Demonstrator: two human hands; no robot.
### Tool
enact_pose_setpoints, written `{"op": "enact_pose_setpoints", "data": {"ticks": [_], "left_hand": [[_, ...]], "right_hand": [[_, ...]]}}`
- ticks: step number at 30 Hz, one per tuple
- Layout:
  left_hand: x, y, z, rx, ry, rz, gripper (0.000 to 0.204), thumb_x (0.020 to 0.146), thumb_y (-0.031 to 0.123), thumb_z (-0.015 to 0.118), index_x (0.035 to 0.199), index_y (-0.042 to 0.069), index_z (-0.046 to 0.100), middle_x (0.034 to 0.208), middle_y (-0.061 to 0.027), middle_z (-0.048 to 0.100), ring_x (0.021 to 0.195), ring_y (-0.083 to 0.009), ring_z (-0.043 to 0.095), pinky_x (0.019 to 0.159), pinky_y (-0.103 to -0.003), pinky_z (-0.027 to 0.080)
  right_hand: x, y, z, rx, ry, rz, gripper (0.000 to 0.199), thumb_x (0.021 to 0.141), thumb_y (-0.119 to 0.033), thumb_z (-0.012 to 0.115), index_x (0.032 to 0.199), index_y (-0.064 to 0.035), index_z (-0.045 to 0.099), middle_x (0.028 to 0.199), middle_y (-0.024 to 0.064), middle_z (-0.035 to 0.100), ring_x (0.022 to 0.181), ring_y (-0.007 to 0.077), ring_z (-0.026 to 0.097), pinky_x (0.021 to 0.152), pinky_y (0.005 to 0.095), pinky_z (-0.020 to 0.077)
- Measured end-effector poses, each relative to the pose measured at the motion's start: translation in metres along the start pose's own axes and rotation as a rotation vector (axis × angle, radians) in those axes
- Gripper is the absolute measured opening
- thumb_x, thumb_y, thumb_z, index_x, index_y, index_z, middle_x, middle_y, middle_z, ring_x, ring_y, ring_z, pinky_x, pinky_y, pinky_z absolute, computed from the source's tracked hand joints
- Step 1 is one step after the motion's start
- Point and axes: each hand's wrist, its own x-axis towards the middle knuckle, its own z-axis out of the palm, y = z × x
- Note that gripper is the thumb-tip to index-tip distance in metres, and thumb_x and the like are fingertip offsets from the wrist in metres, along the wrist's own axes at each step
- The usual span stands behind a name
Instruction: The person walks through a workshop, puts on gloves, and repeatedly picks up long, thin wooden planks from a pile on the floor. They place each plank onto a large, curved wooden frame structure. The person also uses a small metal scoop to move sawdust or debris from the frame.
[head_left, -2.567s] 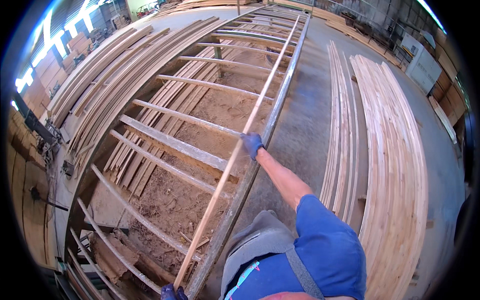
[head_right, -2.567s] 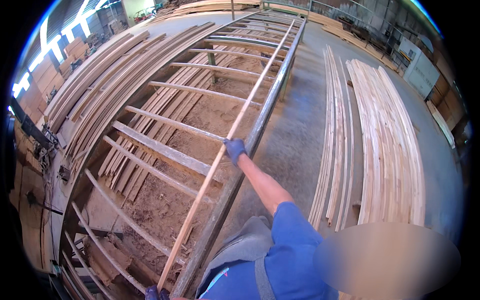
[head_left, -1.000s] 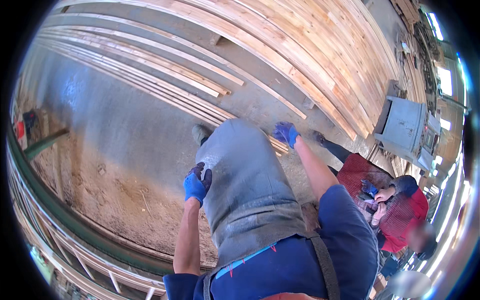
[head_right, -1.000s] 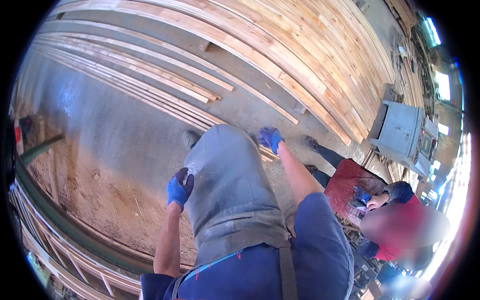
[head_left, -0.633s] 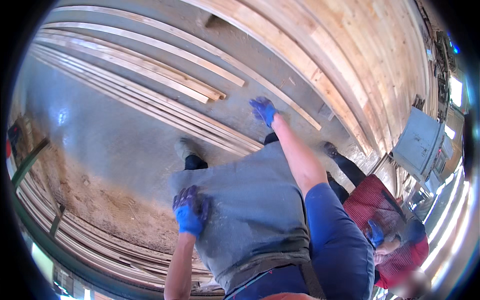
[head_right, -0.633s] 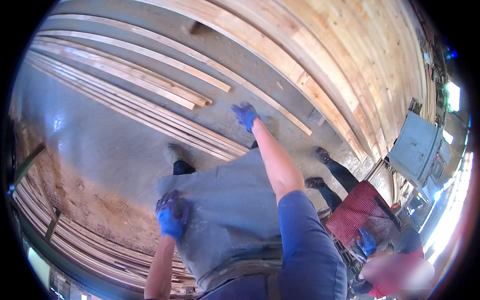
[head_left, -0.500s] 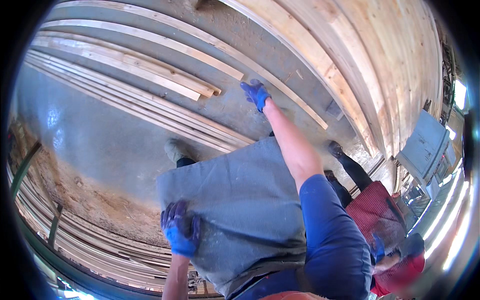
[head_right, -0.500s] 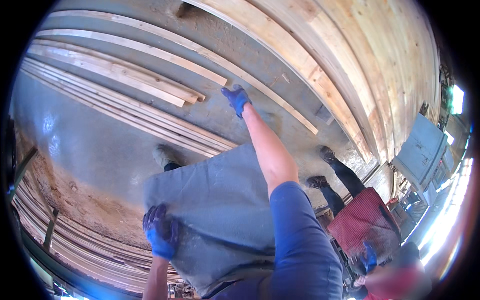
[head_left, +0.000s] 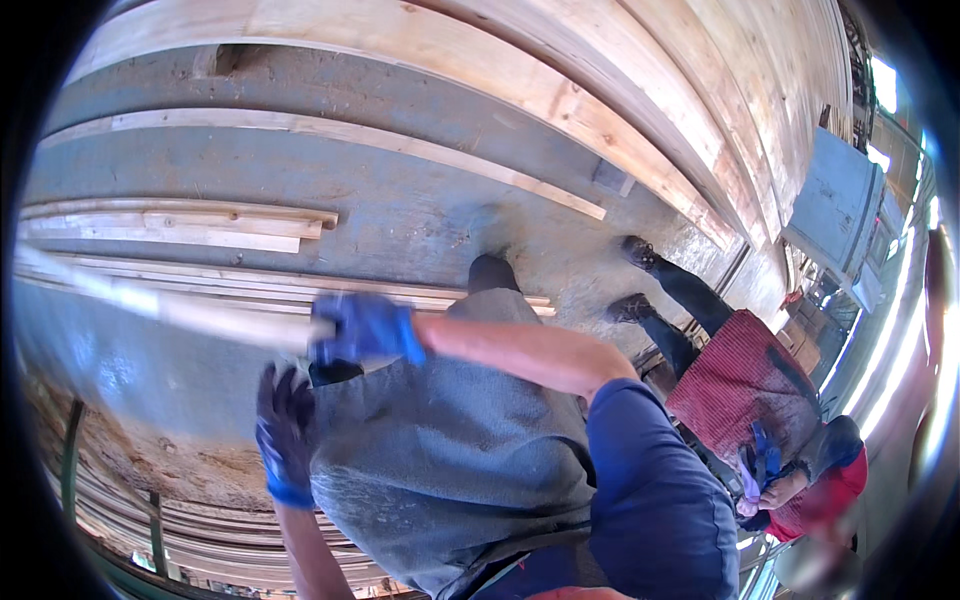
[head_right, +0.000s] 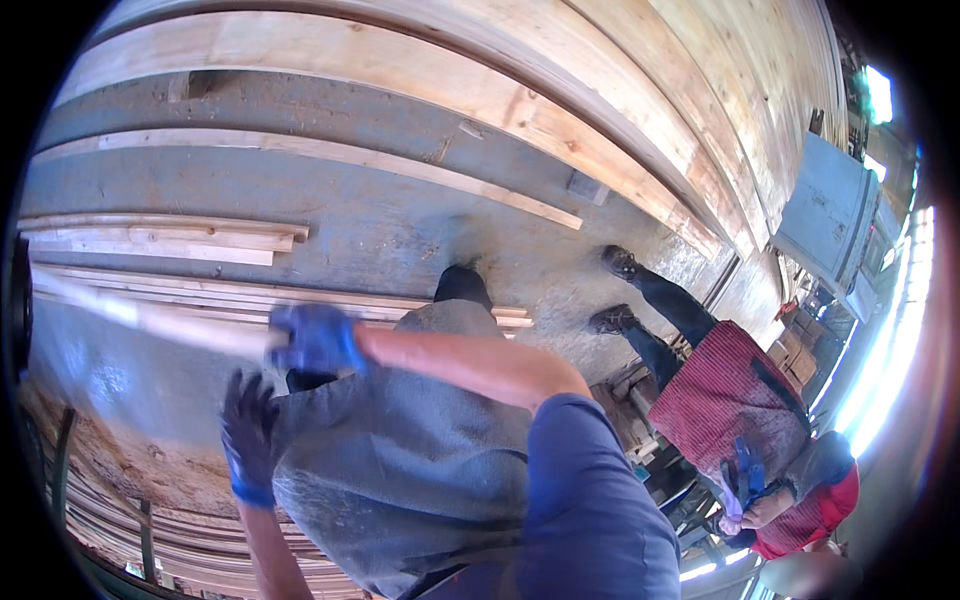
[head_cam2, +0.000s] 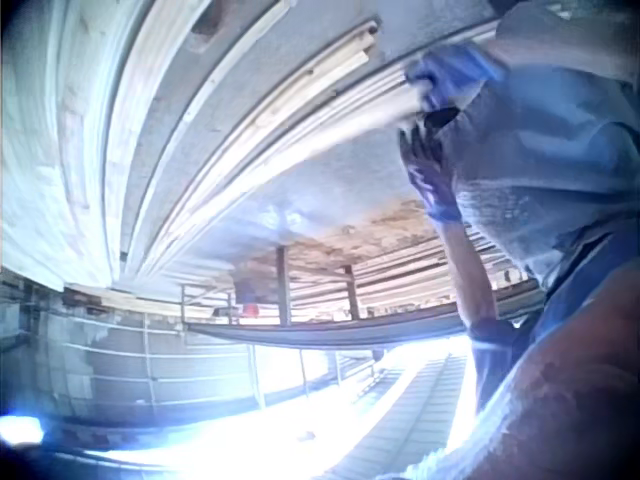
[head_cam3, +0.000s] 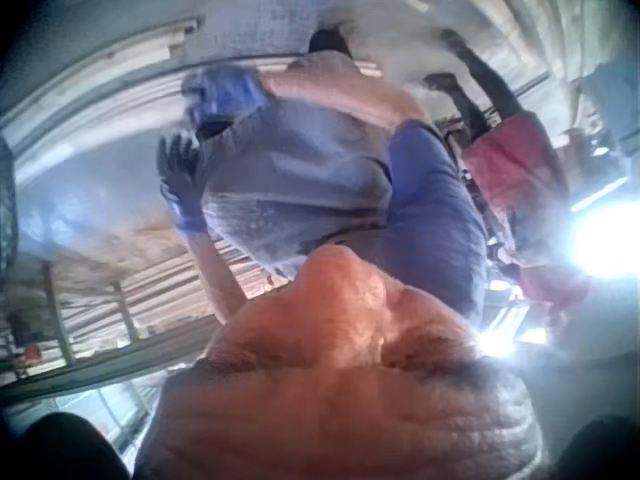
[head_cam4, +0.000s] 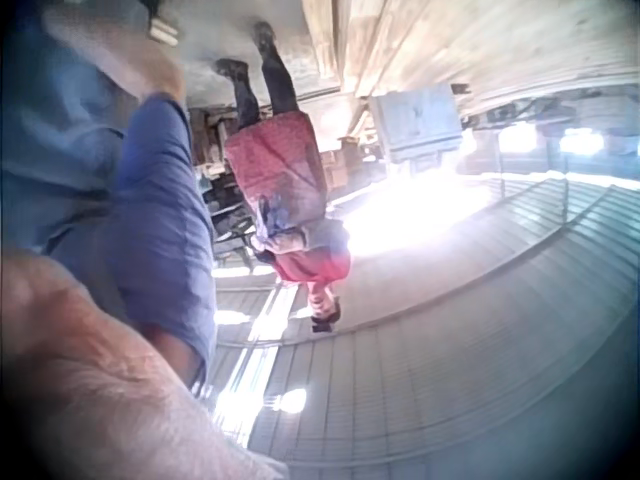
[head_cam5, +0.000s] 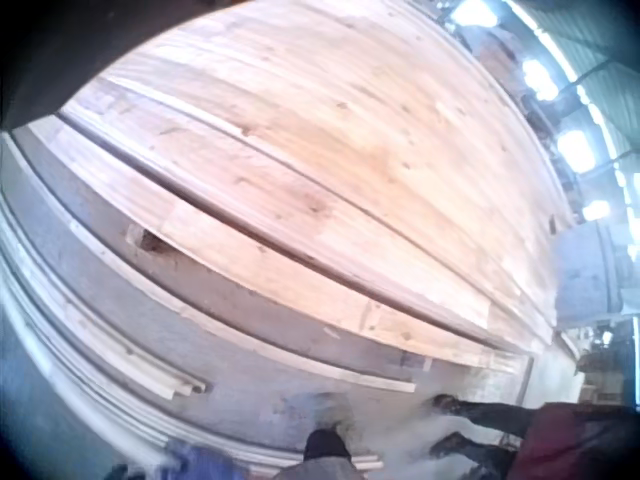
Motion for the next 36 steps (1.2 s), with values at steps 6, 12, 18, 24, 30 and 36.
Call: {"op": "enact_pose_setpoints", "data": {"ticks": [6, 12, 18, 24, 30, 36], "left_hand": [[0.025, 0.003, 0.06, -0.508, -0.036, 0.188, 0.041, 0.094, 0.048, 0.049, 0.097, 0.007, 0.056, 0.074, -0.0058, 0.054, 0.07, -0.021, 0.056, 0.068, -0.04, 0.051], [-0.019, -0.042, 0.064, -0.733, -0.239, 0.115, 0.04, 0.092, 0.046, 0.053, 0.098, 0.007, 0.056, 0.069, -0.0061, 0.05, 0.065, -0.023, 0.052, 0.073, -0.044, 0.047], [-0.051, -0.064, 0.06, -0.716, -0.26, 0.173, 0.039, 0.095, 0.039, 0.051, 0.107, 0.003, 0.058, 0.072, -0.0073, 0.054, 0.067, -0.023, 0.054, 0.073, -0.043, 0.048], [-0.148, -0.055, 0.06, -0.866, -0.263, 0.113, 0.04, 0.095, 0.037, 0.052, 0.11, 0.001, 0.059, 0.074, -0.0072, 0.056, 0.067, -0.0225, 0.055, 0.072, -0.042, 0.048], [-0.282, -0.055, 0.032, -0.841, -0.337, 0.155, 0.046, 0.096, 0.041, 0.052, 0.114, -0.001, 0.056, 0.073, -0.0071, 0.056, 0.066, -0.0214, 0.054, 0.069, -0.04, 0.048], [-0.362, -0.096, 0.009, -0.859, -0.342, 0.286, 0.067, 0.091, 0.062, 0.045, 0.115, 0.001, 0.056, 0.07, -0.0058, 0.054, 0.062, -0.0205, 0.054, 0.064, -0.037, 0.049]], "right_hand": [[-0.049, 0.151, -0.088, -0.047, 0.269, 0.402, 0.05, 0.087, -0.029, 0.06, 0.13, -0.0047, 0.052, 0.128, 0.0192, 0.056, 0.115, 0.0318, 0.055, 0.1, 0.0368, 0.0421], [-0.083, 0.292, -0.159, -1.149, 0.485, 0.792, 0.075, 0.074, -0.032, 0.072, 0.138, -0.0069, 0.041, 0.13, 0.0171, 0.054, 0.112, 0.032, 0.057, 0.094, 0.0443, 0.046], [-0.104, 0.267, -0.188, -1.071, 0.23, 0.441, 0.042, 0.072, -0.027, 0.067, 0.108, -0.0072, 0.06, 0.092, 0.0168, 0.064, 0.087, 0.032, 0.064, 0.079, 0.043, 0.0507], [-0.14, 0.044, -0.162, -0.652, 0.398, 0.135, 0.054, 0.069, -0.026, 0.067, 0.118, -0.0056, 0.056, 0.101, 0.0219, 0.065, 0.093, 0.0393, 0.063, 0.084, 0.0445, 0.0505], [-0.116, -0.217, -0.062, -0.473, 0.173, -0.077, 0.069, 0.076, -0.029, 0.064, 0.136, -0.0047, 0.042, 0.113, 0.0272, 0.061, 0.104, 0.0407, 0.06, 0.089, 0.0447, 0.0488], [-0.086, -0.388, 0.085, -0.491, 0.108, -0.39, 0.07, 0.08, -0.04, 0.063, 0.129, 0.0059, 0.044, 0.109, 0.0289, 0.062, 0.101, 0.0412, 0.062, 0.089, 0.0436, 0.0489]]}}
